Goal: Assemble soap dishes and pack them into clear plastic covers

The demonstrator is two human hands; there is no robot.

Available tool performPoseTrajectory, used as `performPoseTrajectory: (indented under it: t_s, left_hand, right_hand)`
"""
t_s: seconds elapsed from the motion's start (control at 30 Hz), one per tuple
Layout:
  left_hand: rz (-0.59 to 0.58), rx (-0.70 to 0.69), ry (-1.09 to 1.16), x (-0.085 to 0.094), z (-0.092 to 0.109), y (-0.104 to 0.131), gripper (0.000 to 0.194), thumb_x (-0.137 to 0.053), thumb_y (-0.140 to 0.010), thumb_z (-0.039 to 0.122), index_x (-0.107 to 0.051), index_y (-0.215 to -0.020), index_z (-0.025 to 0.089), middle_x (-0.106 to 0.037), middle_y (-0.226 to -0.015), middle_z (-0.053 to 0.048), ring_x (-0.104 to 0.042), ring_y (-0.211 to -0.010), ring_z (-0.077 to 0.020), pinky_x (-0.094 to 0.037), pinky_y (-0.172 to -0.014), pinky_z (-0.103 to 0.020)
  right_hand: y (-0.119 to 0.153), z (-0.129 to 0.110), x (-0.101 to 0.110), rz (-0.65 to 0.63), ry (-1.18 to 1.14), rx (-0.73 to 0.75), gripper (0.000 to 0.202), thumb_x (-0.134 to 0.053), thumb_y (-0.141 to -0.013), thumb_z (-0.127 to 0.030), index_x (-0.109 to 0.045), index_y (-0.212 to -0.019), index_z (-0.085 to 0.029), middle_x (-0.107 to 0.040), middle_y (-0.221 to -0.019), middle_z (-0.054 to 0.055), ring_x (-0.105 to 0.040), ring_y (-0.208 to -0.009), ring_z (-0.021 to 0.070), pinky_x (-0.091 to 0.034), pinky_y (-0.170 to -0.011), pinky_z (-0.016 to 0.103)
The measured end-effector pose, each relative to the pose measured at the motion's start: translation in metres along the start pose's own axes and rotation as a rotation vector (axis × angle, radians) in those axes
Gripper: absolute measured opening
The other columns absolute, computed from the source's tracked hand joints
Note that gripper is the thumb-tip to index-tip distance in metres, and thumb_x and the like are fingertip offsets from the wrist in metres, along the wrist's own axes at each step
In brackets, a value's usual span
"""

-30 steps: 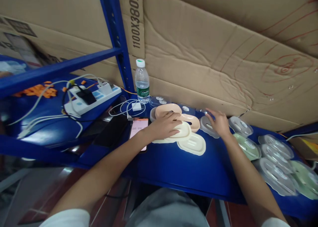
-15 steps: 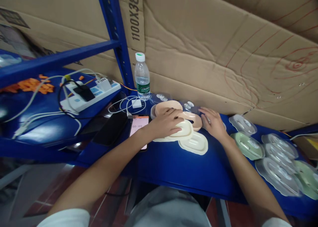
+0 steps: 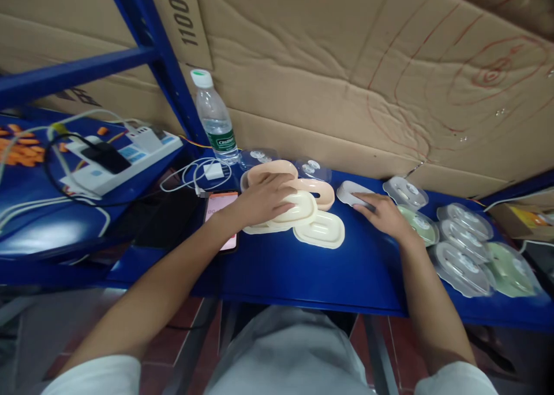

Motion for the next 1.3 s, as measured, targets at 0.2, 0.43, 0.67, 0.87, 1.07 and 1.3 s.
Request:
performPoseTrajectory:
  t_s: [0.2, 0.43, 0.67, 0.87, 1.07, 1.3]
  left_hand:
    - [0.013, -0.015, -0.039, -0.002, 0.0, 0.001, 0.038, -0.047, -0.111, 0.038, -0.063, -0.141, 0.02, -0.054, -0.158, -0.015, -0.043, -0.153, -0.0335, -0.031, -0.129, -0.055]
    - [-0.002, -0.037, -0.052, 0.001, 0.003, 0.001, 0.035, -0.049, -0.109, 0.038, -0.068, -0.134, 0.021, -0.056, -0.155, -0.016, -0.047, -0.148, -0.0361, -0.035, -0.124, -0.057]
    - [0.022, -0.052, -0.058, 0.001, 0.004, 0.001, 0.037, -0.045, -0.11, 0.04, -0.07, -0.129, 0.021, -0.059, -0.149, -0.015, -0.05, -0.144, -0.0363, -0.038, -0.121, -0.056]
    - [0.035, -0.057, -0.014, 0.002, 0.004, 0.001, 0.033, -0.047, -0.11, 0.037, -0.071, -0.126, 0.022, -0.059, -0.148, -0.015, -0.05, -0.145, -0.0366, -0.039, -0.121, -0.057]
    - [0.027, -0.055, -0.028, 0.003, 0.004, 0.002, 0.036, -0.046, -0.11, 0.04, -0.072, -0.127, 0.021, -0.059, -0.15, -0.015, -0.049, -0.146, -0.0371, -0.039, -0.123, -0.058]
    - [0.043, -0.069, -0.051, 0.002, 0.004, 0.001, 0.037, -0.044, -0.111, 0.041, -0.073, -0.125, 0.021, -0.062, -0.147, -0.015, -0.049, -0.147, -0.0357, -0.038, -0.123, -0.059]
  right_hand:
    - [0.005, -0.001, 0.01, 0.016, 0.011, -0.087, 0.048, -0.049, -0.108, -0.052, -0.074, -0.136, -0.023, -0.078, -0.132, 0.011, -0.075, -0.119, 0.0336, -0.057, -0.105, 0.049]
    - [-0.015, -0.009, 0.0, 0.224, 0.224, -0.11, 0.042, -0.048, -0.107, -0.038, -0.067, -0.144, -0.028, -0.056, -0.162, 0.01, -0.045, -0.153, 0.0358, -0.027, -0.126, 0.064]
    - [0.002, -0.022, 0.004, -0.019, 0.024, -0.128, 0.04, -0.046, -0.108, -0.049, -0.077, -0.114, -0.025, -0.079, -0.109, 0.01, -0.074, -0.102, 0.0284, -0.056, -0.093, 0.042]
    - [0.018, -0.019, -0.004, -0.212, 0.05, -0.097, 0.033, -0.072, -0.095, -0.048, -0.076, -0.121, -0.029, -0.073, -0.118, 0.009, -0.072, -0.108, 0.0295, -0.059, -0.092, 0.041]
    - [0.015, -0.014, -0.002, -0.145, 0.066, -0.014, 0.025, -0.063, -0.101, -0.035, -0.081, -0.117, -0.029, -0.071, -0.138, 0.009, -0.067, -0.129, 0.0318, -0.052, -0.113, 0.052]
    - [0.04, 0.011, 0.043, -0.052, 0.054, -0.217, 0.049, -0.063, -0.099, -0.045, -0.064, -0.147, -0.033, -0.06, -0.157, 0.008, -0.055, -0.147, 0.0357, -0.042, -0.123, 0.06]
Point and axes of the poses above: each hand's wrist, its own y-axis away from the middle knuckle, its own x-axis out of the back of the hand, z = x × y, the point moved 3 cm from there along -y, towards the middle knuckle
